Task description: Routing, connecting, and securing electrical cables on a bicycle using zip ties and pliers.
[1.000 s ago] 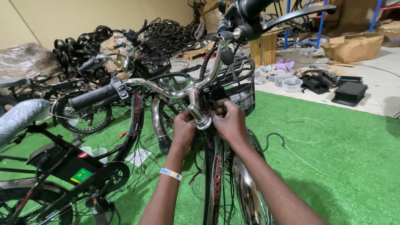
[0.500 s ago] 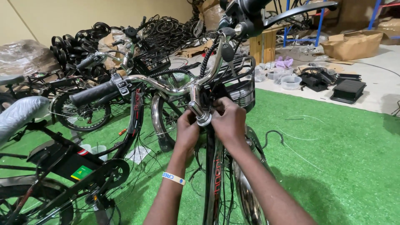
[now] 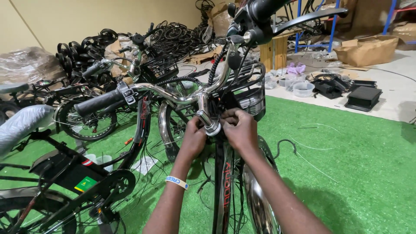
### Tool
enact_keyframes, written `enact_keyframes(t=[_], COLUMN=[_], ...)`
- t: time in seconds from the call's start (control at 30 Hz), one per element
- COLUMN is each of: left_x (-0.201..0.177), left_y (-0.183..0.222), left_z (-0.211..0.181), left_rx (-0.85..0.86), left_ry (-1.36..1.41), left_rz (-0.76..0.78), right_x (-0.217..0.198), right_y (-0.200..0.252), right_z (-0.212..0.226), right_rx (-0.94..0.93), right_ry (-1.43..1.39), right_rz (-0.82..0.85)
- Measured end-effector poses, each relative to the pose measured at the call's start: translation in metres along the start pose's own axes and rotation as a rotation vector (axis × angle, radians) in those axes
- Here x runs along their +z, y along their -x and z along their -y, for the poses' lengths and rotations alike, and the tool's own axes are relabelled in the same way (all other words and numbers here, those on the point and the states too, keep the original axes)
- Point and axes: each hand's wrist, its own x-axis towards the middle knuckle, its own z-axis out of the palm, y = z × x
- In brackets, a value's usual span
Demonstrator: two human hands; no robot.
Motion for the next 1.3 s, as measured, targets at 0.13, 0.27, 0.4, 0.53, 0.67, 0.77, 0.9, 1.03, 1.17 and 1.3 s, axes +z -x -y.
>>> enact_keyframes(t=[0.13, 0.27, 0.4, 0.53, 0.67, 0.77, 0.9, 1.03, 1.17, 1.3], left_x=[0.002, 0.014, 0.023, 0.027, 0.027, 0.026, 0.026, 0.032, 0.035, 0.026], left_y=[0.002, 0.001, 0.008, 0.02, 0.022, 0.027, 0.041, 0.042, 0.039, 0.05], left_z=[-0.007, 0.004, 0.002, -0.019, 0.002, 0.016, 0.024, 0.009, 0.007, 0.005], left_rx=[0.036, 0.063, 0.023, -0.071, -0.167, -0.21, -0.073, 0.07, 0.147, 0.087], left_ry=[-0.092, -0.175, -0.073, -0.149, -0.112, -0.016, 0.123, 0.26, 0.277, 0.236], left_rz=[-0.051, -0.148, -0.218, -0.177, -0.097, -0.072, -0.11, -0.121, -0.156, -0.097], right_x=[0.002, 0.007, 0.008, 0.007, 0.002, -0.003, -0.021, -0.027, -0.024, -0.043], right_y=[-0.009, -0.019, -0.026, -0.032, -0.031, -0.021, 0.006, 0.004, -0.006, 0.01], right_z=[-0.015, -0.032, -0.043, -0.045, -0.033, -0.034, -0.026, -0.027, -0.019, -0.005], right_rx=[0.074, -0.006, 0.04, -0.022, 0.0, -0.049, -0.213, -0.24, -0.282, -0.17], right_ry=[0.026, -0.193, -0.343, -0.312, -0.348, -0.29, -0.193, -0.296, -0.099, 0.009], right_rz=[0.089, 0.128, 0.121, 0.135, 0.066, 0.056, 0.139, 0.24, 0.281, 0.192])
